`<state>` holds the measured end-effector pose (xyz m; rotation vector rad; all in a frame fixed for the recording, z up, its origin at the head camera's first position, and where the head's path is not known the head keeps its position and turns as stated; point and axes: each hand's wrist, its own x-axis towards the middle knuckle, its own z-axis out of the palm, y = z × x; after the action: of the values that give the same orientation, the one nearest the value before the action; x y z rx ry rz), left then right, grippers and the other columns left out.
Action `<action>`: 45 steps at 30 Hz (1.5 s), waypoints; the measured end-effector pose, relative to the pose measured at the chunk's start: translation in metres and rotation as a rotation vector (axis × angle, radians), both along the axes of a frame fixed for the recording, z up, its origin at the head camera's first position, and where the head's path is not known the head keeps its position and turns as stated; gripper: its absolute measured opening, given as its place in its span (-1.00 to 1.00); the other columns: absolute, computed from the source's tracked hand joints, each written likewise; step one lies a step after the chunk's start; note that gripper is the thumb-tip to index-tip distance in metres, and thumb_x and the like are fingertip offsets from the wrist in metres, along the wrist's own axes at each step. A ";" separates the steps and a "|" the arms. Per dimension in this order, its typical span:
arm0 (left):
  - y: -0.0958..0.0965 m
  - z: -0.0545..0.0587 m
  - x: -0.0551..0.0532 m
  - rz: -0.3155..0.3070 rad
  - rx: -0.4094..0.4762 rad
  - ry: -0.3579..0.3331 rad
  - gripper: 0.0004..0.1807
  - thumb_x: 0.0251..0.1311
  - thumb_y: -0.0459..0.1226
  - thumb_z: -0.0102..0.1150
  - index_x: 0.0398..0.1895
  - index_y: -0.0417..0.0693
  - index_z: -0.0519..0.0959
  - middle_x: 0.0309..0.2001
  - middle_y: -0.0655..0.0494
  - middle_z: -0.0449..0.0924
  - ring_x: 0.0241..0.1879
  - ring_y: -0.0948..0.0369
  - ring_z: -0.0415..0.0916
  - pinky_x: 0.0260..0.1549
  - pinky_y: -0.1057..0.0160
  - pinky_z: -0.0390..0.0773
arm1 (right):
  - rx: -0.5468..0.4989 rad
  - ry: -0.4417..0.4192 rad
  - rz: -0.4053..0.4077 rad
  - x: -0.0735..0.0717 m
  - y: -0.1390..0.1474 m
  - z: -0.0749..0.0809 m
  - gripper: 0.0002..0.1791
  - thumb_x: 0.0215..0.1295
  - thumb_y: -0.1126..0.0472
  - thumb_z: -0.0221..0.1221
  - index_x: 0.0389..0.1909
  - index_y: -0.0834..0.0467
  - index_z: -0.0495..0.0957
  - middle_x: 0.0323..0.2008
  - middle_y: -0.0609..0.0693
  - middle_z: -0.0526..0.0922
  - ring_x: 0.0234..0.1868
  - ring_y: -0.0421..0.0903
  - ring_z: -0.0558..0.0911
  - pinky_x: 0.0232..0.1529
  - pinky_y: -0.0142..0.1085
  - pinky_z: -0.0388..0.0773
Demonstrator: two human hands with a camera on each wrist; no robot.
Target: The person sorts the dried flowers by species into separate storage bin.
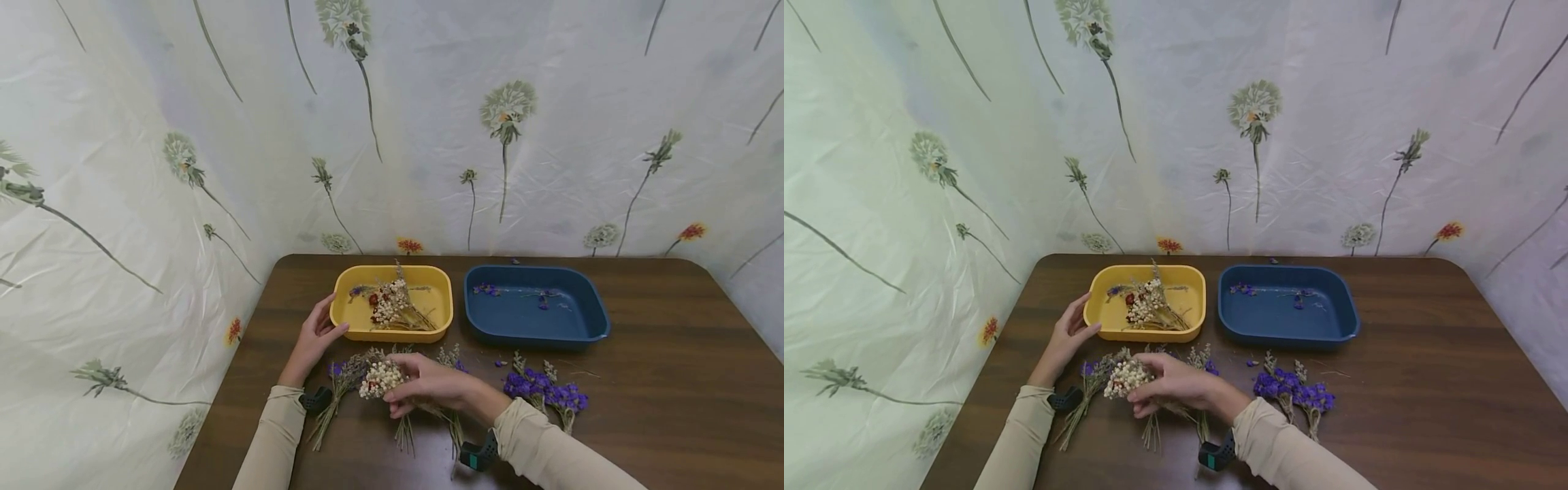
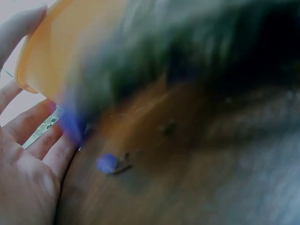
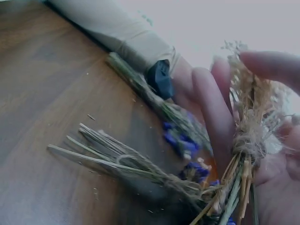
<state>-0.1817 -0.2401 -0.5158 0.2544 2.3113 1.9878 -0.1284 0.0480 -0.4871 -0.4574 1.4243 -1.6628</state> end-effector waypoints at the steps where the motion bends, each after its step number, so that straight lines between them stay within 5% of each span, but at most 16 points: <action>1: 0.000 0.000 0.000 0.001 -0.002 -0.002 -0.17 0.40 -0.27 0.29 0.64 -0.06 0.12 0.60 -0.24 0.15 0.52 -0.18 0.25 0.44 -0.15 0.36 | -0.001 0.015 -0.012 -0.001 0.000 0.000 0.06 0.35 0.24 0.35 0.66 0.28 -0.14 0.42 0.43 0.20 -0.25 -0.06 0.76 0.02 -0.07 0.75; 5: -0.001 -0.001 0.000 0.004 -0.006 -0.004 -0.16 0.40 -0.26 0.30 0.65 -0.06 0.11 0.60 -0.23 0.15 0.52 -0.18 0.26 0.42 -0.13 0.39 | 0.079 0.142 -0.100 -0.010 0.003 0.003 -0.15 0.40 0.16 0.33 0.58 0.26 0.15 0.27 0.45 0.43 -0.17 0.12 0.77 0.07 0.05 0.72; 7: -0.001 0.000 0.000 0.005 -0.007 -0.007 -0.16 0.40 -0.26 0.30 0.65 -0.06 0.11 0.60 -0.23 0.14 0.52 -0.18 0.26 0.43 -0.14 0.37 | 0.182 0.234 -0.155 -0.014 0.006 0.007 -0.18 0.37 0.06 0.36 0.54 0.23 0.25 0.31 0.43 0.46 0.09 0.24 0.70 0.20 0.13 0.63; 12: -0.001 -0.009 -0.003 0.013 -0.016 0.006 -0.18 0.40 -0.25 0.30 0.64 -0.01 0.13 0.60 -0.20 0.16 0.52 -0.16 0.27 0.44 -0.15 0.35 | 0.398 0.347 -0.253 -0.022 0.014 0.017 0.07 0.20 -0.11 0.46 0.59 0.23 0.18 0.57 0.30 0.20 0.57 0.34 0.21 0.47 0.24 0.31; 17: -0.005 -0.030 -0.013 0.032 -0.023 0.054 -0.21 0.39 -0.22 0.31 0.62 0.13 0.19 0.58 -0.11 0.23 0.49 -0.12 0.32 0.41 -0.16 0.40 | 0.394 0.329 -0.245 -0.034 0.023 0.023 0.06 0.19 0.00 0.48 0.59 0.26 0.15 0.57 0.32 0.20 0.55 0.33 0.26 0.45 0.19 0.37; 25: -0.005 -0.029 -0.013 0.033 -0.010 0.069 -0.19 0.38 -0.24 0.33 0.62 0.08 0.19 0.58 -0.11 0.23 0.51 -0.11 0.30 0.42 -0.19 0.37 | 0.317 0.319 -0.218 -0.051 0.035 0.028 -0.29 0.21 0.18 0.40 0.39 0.23 0.44 0.23 0.27 0.51 0.09 0.03 0.63 0.05 -0.14 0.66; 32: -0.005 -0.029 -0.013 0.036 -0.013 0.053 -0.19 0.37 -0.22 0.33 0.62 0.12 0.18 0.59 -0.10 0.21 0.52 -0.11 0.29 0.43 -0.19 0.37 | 0.273 0.208 -0.315 -0.064 0.040 0.028 -0.31 0.30 0.21 0.37 0.41 0.32 0.43 0.29 0.32 0.57 0.03 -0.12 0.73 0.11 -0.20 0.69; 45: -0.005 -0.029 -0.014 0.033 -0.007 0.033 -0.18 0.39 -0.25 0.30 0.64 0.13 0.15 0.60 -0.12 0.17 0.53 -0.12 0.26 0.44 -0.19 0.34 | 0.294 0.194 -0.404 -0.101 0.045 0.046 -0.44 0.40 0.23 0.30 0.38 0.27 0.48 0.28 0.22 0.61 0.06 -0.19 0.72 0.24 -0.17 0.64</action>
<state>-0.1959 -0.2453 -0.5447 0.2523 2.3564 2.0055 -0.2292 0.0929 -0.4409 -0.1723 1.9715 -1.7096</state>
